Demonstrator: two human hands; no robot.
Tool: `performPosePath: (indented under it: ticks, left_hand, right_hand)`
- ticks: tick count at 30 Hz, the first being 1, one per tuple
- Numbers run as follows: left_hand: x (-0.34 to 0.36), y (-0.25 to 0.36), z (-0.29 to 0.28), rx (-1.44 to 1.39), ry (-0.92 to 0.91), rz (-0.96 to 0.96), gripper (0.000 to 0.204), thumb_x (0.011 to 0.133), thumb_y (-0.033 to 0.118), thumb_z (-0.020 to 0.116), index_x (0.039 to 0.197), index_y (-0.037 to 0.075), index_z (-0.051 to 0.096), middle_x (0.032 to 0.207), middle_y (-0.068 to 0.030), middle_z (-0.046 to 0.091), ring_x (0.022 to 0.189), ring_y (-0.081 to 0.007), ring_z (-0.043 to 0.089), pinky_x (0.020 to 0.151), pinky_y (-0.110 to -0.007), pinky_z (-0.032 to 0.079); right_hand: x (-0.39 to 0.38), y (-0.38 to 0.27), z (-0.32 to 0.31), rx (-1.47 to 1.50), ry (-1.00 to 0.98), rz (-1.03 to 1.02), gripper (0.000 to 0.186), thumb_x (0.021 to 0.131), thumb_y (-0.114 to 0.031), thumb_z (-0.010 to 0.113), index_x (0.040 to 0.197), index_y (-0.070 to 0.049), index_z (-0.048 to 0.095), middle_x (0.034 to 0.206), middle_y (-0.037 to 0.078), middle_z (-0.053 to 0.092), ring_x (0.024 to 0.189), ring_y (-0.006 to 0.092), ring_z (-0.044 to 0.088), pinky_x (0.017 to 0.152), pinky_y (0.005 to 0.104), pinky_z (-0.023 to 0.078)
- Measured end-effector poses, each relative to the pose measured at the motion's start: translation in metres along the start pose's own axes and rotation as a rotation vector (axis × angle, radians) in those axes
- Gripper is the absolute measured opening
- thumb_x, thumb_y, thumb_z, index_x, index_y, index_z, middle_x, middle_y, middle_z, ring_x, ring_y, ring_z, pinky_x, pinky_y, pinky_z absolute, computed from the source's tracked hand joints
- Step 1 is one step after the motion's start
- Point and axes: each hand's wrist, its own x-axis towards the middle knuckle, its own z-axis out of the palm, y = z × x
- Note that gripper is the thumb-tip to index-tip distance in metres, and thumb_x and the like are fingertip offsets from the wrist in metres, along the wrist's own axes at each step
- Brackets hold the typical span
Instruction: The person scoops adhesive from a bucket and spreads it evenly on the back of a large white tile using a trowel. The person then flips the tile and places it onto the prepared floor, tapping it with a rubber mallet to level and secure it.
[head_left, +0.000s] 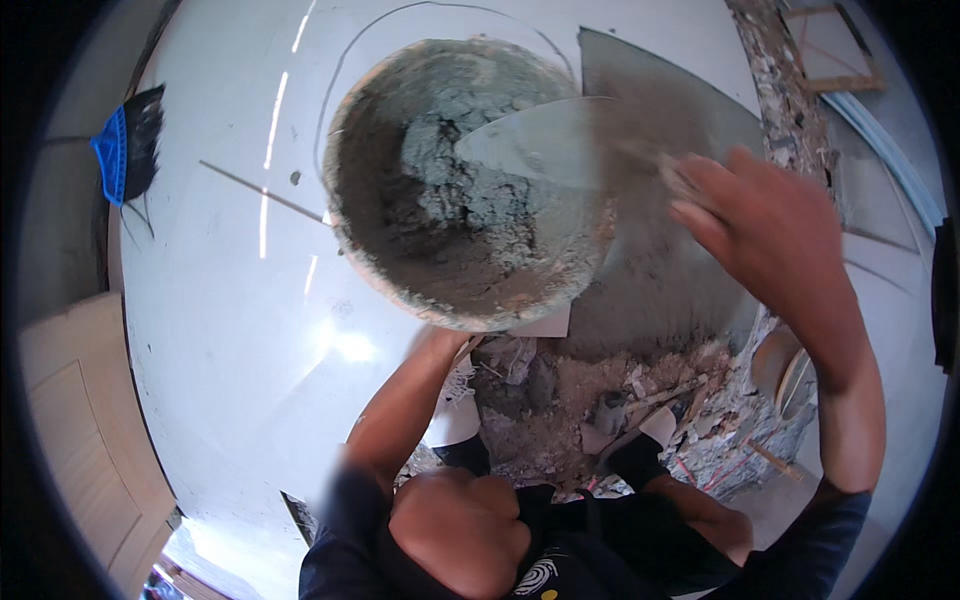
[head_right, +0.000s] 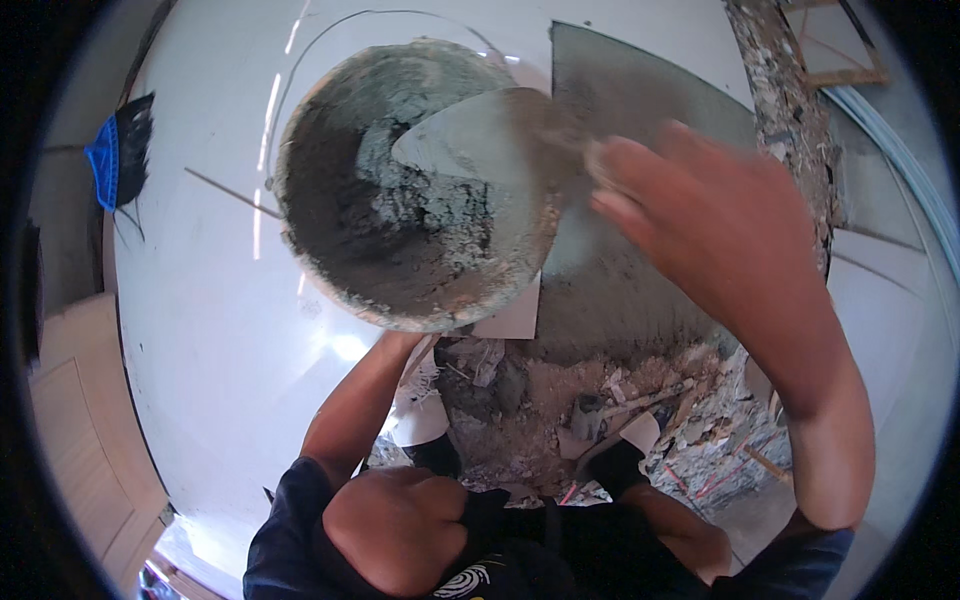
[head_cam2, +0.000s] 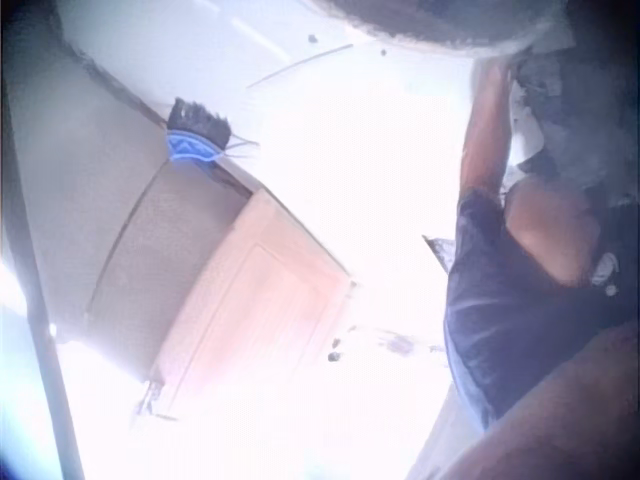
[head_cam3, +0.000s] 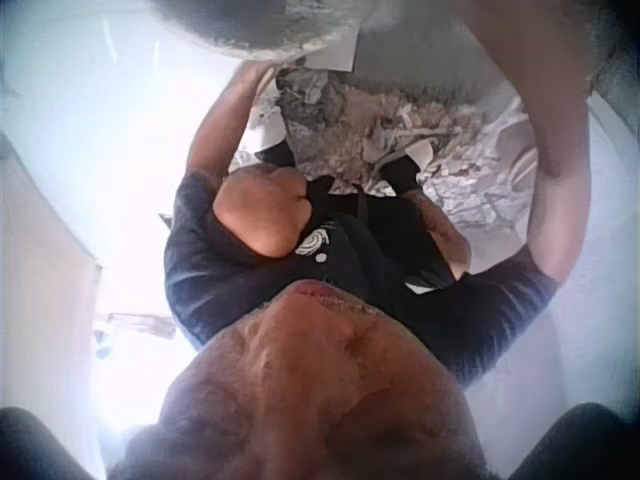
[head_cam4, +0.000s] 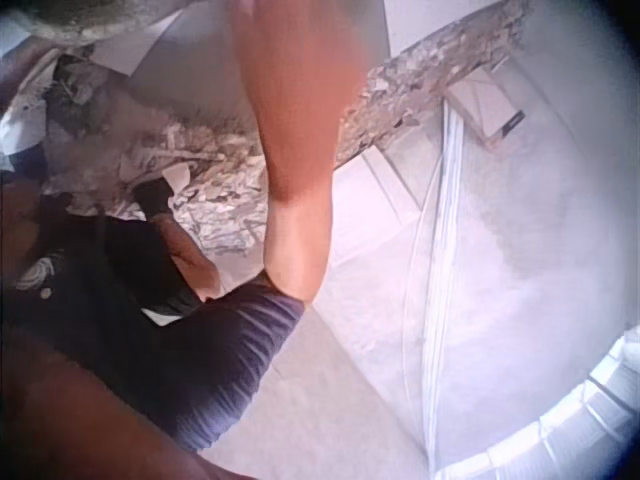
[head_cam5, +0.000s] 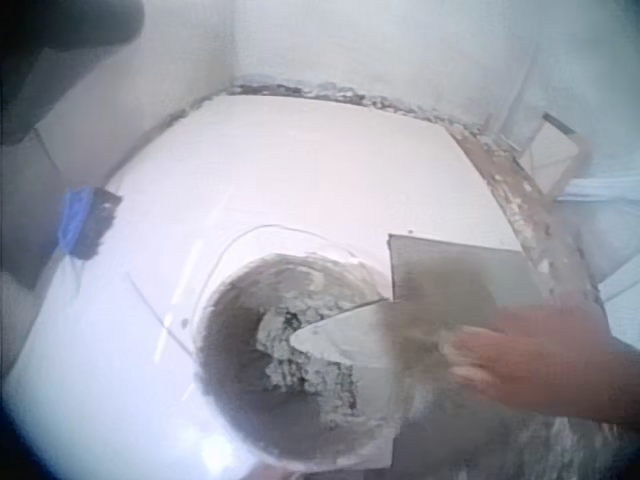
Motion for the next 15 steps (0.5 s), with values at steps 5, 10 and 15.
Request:
performPosePath:
  ticks: [5,10,15]
  left_hand:
    - [0.004,-0.007,-0.006,-0.046,0.023,-0.001,0.053,0.094,0.026,0.056,0.141,0.005,0.044,0.151,-0.0177,0.034,0.142,-0.0291,0.028,0.117,-0.044,0.018]
    - [0.005,-0.017,-0.011,-0.085,0.031,-0.010,0.052,0.094,0.026,0.055,0.141,0.005,0.044,0.151,-0.0171,0.035,0.142,-0.0286,0.029,0.117,-0.044,0.018]
    - [0.007,-0.019,-0.014,-0.106,0.025,-0.016,0.052,0.094,0.026,0.055,0.141,0.006,0.045,0.151,-0.0164,0.035,0.142,-0.0281,0.029,0.117,-0.044,0.017]
  right_hand:
    - [0.084,-0.074,0.050,-0.061,-0.383,-0.158,0.023,0.085,-0.024,0.060,0.102,-0.008,0.064,0.091,0.010,0.066,0.077,0.0289,0.068,0.065,0.0419,0.054]
    - [0.068,-0.106,0.065,0.086,-0.337,-0.132,0.024,0.087,-0.028,0.058,0.097,-0.008,0.066,0.091,0.013,0.067,0.081,0.0302,0.069,0.068,0.0441,0.055]
    - [0.059,-0.088,0.057,0.267,-0.335,-0.140,0.025,0.083,-0.029,0.061,0.088,-0.006,0.067,0.079,0.016,0.068,0.076,0.0314,0.068,0.067,0.0434,0.054]
